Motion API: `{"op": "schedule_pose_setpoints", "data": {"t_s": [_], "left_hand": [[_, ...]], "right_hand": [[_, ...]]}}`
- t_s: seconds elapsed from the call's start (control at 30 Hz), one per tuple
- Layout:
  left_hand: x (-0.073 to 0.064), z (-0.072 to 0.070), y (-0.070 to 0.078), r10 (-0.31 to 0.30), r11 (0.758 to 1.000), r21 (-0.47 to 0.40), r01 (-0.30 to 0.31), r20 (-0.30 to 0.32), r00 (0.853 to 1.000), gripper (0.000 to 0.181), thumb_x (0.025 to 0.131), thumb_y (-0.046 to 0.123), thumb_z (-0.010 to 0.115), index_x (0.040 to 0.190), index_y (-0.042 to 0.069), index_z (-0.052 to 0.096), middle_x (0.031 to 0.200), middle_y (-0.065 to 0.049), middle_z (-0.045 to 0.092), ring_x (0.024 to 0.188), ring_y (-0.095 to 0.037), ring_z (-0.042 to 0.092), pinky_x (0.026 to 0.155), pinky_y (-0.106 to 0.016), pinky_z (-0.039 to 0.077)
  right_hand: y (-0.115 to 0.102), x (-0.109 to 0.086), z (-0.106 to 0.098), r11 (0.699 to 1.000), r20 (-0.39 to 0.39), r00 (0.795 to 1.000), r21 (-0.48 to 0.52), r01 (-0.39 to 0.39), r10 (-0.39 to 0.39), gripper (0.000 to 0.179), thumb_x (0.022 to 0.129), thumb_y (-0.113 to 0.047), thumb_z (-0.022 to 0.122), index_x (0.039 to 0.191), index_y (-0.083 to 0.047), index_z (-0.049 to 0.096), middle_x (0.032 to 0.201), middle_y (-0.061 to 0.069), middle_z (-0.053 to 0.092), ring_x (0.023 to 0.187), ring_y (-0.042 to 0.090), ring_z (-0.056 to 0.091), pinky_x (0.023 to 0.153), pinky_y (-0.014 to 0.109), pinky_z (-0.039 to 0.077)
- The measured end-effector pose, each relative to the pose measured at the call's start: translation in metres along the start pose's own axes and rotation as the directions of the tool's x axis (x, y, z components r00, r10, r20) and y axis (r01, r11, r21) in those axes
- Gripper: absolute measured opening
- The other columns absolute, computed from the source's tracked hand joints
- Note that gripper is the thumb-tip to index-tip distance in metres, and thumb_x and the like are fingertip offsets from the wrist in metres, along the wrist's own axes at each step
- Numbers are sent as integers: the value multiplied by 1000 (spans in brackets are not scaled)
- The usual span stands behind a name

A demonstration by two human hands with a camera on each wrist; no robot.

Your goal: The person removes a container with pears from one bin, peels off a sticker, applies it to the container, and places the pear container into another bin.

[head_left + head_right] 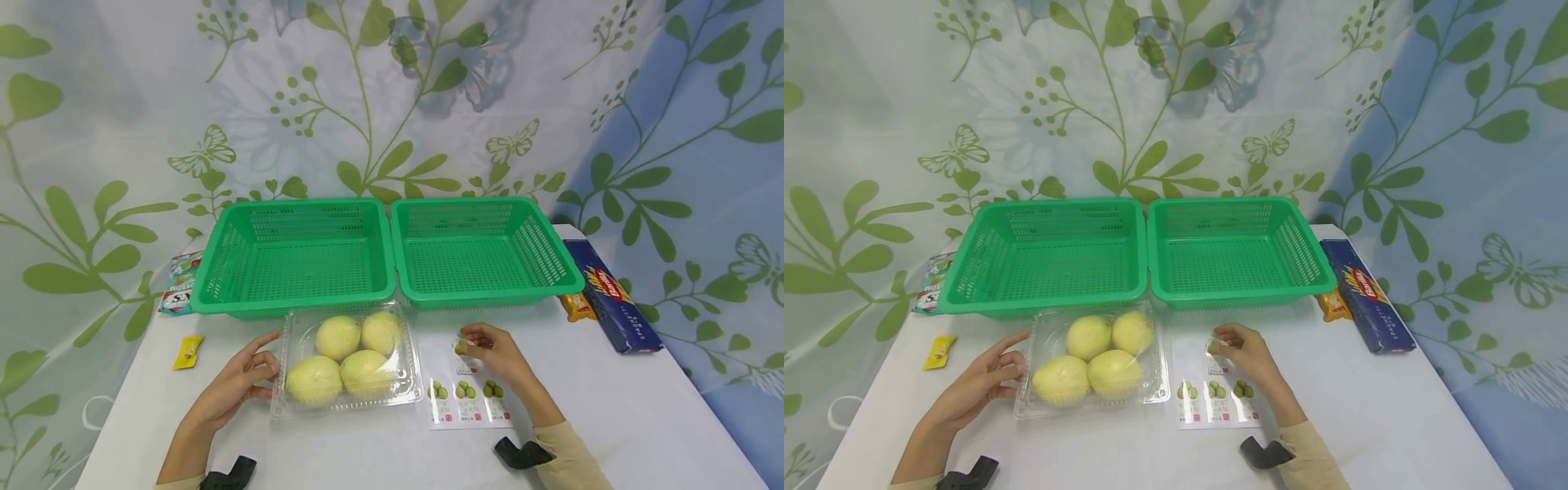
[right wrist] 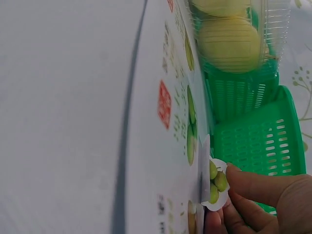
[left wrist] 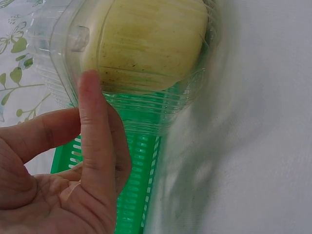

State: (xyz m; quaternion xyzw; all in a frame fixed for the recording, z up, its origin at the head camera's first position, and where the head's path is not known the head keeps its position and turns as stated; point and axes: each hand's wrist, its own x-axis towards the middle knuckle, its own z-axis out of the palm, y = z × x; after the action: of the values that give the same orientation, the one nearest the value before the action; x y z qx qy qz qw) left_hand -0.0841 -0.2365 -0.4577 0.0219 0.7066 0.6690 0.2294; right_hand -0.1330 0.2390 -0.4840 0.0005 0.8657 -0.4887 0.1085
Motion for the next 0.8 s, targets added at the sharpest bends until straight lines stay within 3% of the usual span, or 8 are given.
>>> {"op": "schedule_pose_setpoints", "data": {"t_s": [0.27,0.63,0.8], "left_hand": [[1,-1,-1,-6,1000,2,6,0,1000,69,102,15,56,159,7,17,92,9,57,84,-6,60,72,-30,62],[1,-2,-2,-19,1000,5,19,-10,1000,70,102,16,55,159,8,16,92,10,57,85,-7,61,73,-29,61],[-1,-2,0,-36,999,16,36,-6,999,70,103,19,56,160,8,17,95,9,58,87,-9,64,74,-31,62]], "right_hand": [[0,-2,0,1000,4,1000,8,18,-18,31,93,-12,70,122,-3,68,115,17,67,95,15,57,83,25,50],[1,0,4,1000,-11,1000,21,-18,19,27,94,-12,69,120,-5,69,111,14,68,93,13,58,81,26,50],[-3,-4,4,993,-56,997,114,-38,44,25,95,-14,69,116,0,69,104,10,72,87,9,63,79,25,54]]}}
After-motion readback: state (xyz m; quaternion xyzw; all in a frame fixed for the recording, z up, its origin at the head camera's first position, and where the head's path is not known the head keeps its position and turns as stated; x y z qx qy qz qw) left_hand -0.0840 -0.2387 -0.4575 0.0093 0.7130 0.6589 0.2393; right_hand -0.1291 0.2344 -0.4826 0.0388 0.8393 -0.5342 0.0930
